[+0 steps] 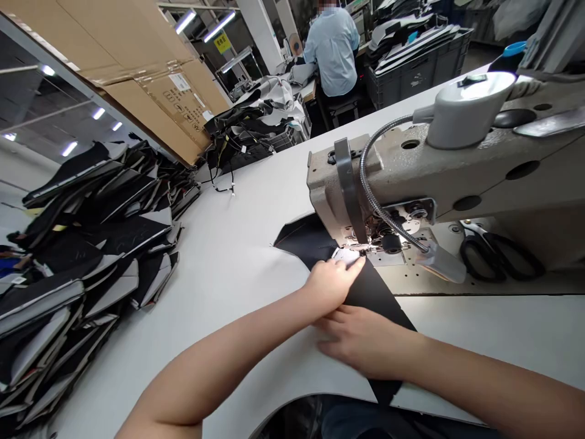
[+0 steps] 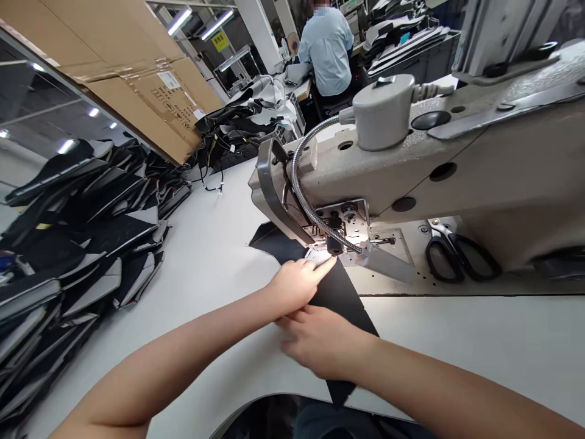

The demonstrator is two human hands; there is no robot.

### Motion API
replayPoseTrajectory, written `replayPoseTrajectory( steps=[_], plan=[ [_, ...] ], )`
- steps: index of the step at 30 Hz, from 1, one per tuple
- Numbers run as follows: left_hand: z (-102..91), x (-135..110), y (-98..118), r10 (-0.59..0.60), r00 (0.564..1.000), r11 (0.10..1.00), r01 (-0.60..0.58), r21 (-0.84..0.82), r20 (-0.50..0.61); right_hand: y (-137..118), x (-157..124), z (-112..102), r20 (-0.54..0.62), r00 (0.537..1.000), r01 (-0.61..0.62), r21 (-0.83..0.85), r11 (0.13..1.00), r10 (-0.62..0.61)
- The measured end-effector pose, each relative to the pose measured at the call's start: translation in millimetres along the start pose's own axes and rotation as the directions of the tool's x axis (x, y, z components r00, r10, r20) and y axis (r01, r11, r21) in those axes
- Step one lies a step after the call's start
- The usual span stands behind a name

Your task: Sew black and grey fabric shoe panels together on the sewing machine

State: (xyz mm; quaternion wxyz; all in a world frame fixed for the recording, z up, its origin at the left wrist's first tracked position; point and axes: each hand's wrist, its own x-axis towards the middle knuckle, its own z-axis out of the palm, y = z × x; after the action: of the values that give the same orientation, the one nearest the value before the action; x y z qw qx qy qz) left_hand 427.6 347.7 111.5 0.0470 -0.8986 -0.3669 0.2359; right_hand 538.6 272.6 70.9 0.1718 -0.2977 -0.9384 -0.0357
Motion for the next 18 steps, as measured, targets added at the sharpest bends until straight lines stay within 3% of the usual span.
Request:
replayPoseTrajectory(
  steps=[3,7,10,15,18],
  plan=[
    [-19.5,-7,-13,0.01,0.991,0.999,-0.014,0.032,0.132,6,-36,-5,0.028,0.997,-0.072,0.088,0.993,0.07],
    [-48.2,-4,-21,0.087,0.9,0.988,-0.024,-0.151,0.427,3,-28,9,0.096,0.966,-0.254,0.183,0.95,0.24],
    [-58.6,3,-14,0.087,0.891,0.969,0.027,-0.245,0.445,-13,-5,22,0.113,0.925,-0.378,0.188,0.907,0.362],
    [-55.0,11,0,0.063,0.832,0.896,0.196,-0.398,0.551,-22,11,31,0.143,0.913,-0.407,0.232,0.883,0.383],
    [-50.0,13,1,0.067,0.84,0.834,0.249,-0.493,0.539,-21,10,33,0.127,0.912,-0.409,0.284,0.867,0.389]
  ],
)
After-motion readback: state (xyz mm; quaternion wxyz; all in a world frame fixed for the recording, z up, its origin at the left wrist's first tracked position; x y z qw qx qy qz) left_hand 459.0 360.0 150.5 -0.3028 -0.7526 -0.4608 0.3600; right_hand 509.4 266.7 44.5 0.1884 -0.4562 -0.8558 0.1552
